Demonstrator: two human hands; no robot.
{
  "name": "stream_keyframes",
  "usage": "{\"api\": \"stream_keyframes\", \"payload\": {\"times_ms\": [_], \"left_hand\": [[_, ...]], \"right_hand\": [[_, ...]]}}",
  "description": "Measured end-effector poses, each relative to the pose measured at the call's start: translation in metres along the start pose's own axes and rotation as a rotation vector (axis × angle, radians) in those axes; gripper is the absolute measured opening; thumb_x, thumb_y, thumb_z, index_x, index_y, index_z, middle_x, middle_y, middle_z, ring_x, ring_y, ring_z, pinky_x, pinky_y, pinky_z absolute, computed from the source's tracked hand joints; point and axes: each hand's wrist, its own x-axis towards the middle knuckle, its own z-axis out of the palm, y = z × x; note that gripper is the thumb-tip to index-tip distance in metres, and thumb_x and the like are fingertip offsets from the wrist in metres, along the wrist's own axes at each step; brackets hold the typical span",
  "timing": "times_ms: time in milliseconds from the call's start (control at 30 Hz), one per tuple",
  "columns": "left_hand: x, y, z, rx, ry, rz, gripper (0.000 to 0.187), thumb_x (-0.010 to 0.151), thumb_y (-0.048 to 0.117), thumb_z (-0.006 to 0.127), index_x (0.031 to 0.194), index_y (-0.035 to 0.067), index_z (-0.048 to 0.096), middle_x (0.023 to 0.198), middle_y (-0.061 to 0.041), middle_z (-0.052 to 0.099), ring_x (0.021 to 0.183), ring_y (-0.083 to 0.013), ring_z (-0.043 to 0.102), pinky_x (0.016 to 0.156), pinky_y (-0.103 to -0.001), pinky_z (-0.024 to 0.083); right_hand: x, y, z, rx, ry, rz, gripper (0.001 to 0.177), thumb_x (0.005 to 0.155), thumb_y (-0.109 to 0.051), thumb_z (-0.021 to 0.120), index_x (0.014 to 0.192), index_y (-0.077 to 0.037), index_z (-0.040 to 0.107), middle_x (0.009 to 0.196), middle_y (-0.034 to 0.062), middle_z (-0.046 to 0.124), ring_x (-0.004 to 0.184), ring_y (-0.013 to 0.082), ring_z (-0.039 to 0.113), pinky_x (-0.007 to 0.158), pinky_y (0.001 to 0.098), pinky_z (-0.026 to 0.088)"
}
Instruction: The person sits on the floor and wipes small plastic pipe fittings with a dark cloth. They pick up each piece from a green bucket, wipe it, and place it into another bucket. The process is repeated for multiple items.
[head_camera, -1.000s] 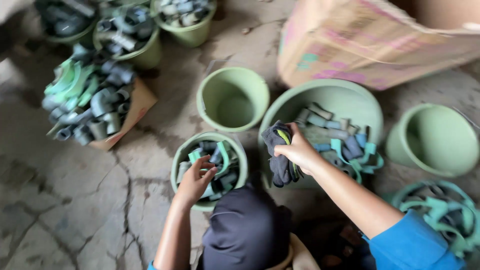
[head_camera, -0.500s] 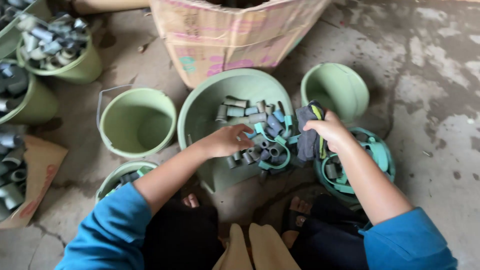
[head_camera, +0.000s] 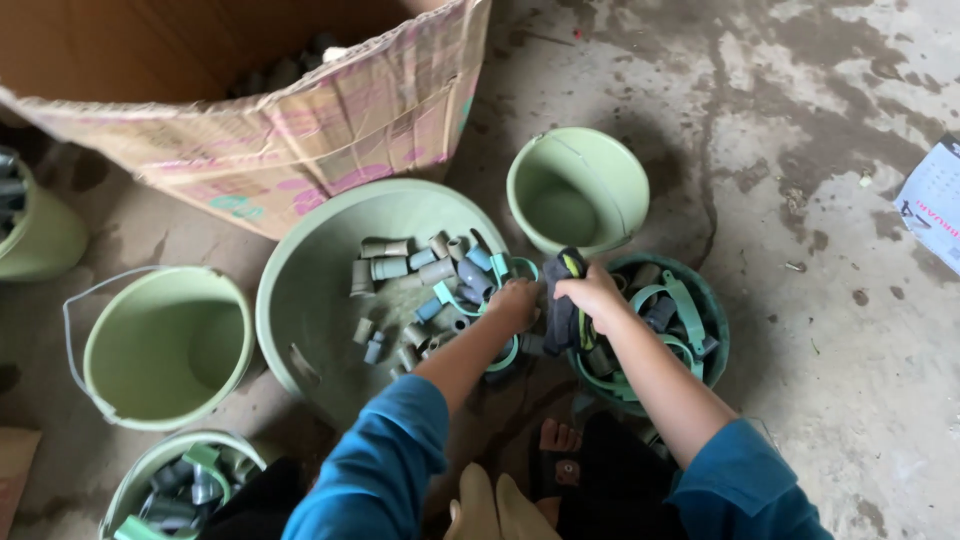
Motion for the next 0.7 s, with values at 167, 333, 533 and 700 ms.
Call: {"api": "stream_keyframes", "payload": {"times_ms": [167,333,533,700], "left_hand": [[0.044,-0.016,0.067,0.090,-0.032,-0.069,0.059,0.090,0.035,0.073,0.139,0.010,0.052,0.134,-0.012,0.057,0.133,-0.0323,0.052,0.102,-0.046,0.055],[0.056,-0.037,0.110,0.256,0.053,-0.051,0.050,0.092,0.031,0.071,0.136,0.012,0.056,0.123,-0.008,0.060,0.122,-0.0267,0.056,0.089,-0.040,0.059],[0.045,-0.040,0.095,0.177,0.336,0.044,0.018,0.098,0.015,0.055,0.114,0.011,0.064,0.106,-0.010,0.064,0.111,-0.0305,0.063,0.079,-0.041,0.062],[0.022,-0.025,0.067,0.291,0.354,0.124,0.010,0.095,0.014,0.060,0.098,0.020,0.068,0.104,0.001,0.061,0.102,-0.0191,0.063,0.075,-0.029,0.060]], "right_hand": [[0.006,0.009,0.004,-0.015,-0.078,0.052,0.076,0.064,-0.023,0.083,0.134,-0.006,0.061,0.137,0.0182,0.062,0.133,0.0352,0.056,0.103,0.0479,0.051],[0.014,0.020,0.009,0.009,-0.134,0.092,0.080,0.068,-0.023,0.080,0.143,-0.008,0.057,0.143,0.0198,0.058,0.136,0.0391,0.051,0.104,0.0519,0.048],[0.018,0.021,0.003,0.023,-0.144,0.098,0.077,0.071,-0.023,0.079,0.142,-0.004,0.055,0.147,0.0219,0.053,0.140,0.0403,0.047,0.107,0.0537,0.047],[0.030,0.033,0.004,0.044,-0.092,0.072,0.074,0.071,-0.023,0.078,0.139,-0.004,0.057,0.143,0.0228,0.056,0.138,0.0412,0.049,0.104,0.0556,0.049]]}}
